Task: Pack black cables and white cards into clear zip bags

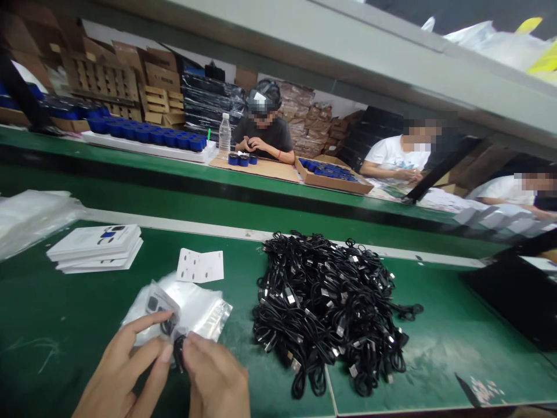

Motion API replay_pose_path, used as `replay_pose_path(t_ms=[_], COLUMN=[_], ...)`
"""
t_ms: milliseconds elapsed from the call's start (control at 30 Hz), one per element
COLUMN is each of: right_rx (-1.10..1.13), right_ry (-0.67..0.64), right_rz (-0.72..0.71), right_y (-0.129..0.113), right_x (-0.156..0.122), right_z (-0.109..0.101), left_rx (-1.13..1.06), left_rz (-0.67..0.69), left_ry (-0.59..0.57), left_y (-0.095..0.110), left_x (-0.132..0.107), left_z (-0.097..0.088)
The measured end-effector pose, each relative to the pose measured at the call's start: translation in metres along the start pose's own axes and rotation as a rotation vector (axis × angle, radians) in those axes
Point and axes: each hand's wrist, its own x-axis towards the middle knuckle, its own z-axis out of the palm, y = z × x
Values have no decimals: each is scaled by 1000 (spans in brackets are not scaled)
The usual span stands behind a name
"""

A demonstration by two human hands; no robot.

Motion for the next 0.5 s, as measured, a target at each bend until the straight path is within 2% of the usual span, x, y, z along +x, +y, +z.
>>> replay_pose_path(t_ms=[67,200,267,333,367,433,500], right_rx=[-56,-172,-246,-185,-95,93,158], right_ry=[71,54,92,134,102,-66,-239], right_rz=[-52,-76,-19,151,259,437,519], right_y=[3,4,1,-1,-2,-4,-6], right_x=[-4,-1,5,13,17,25,33], right_z=[6,10,7,3,1,-3,-8], left_rx=[-16,-83,-139,-172,-181,-177,-182], left_rz=[18,57,44,62,87,113,83], left_ry=[10,8,28,49,53,51,16], left_y=[2,7,13,18,20,20,17], left_x=[1,0,-3,-7,-8,-9,-6], left_z=[-2,-1,3,7,9,9,4])
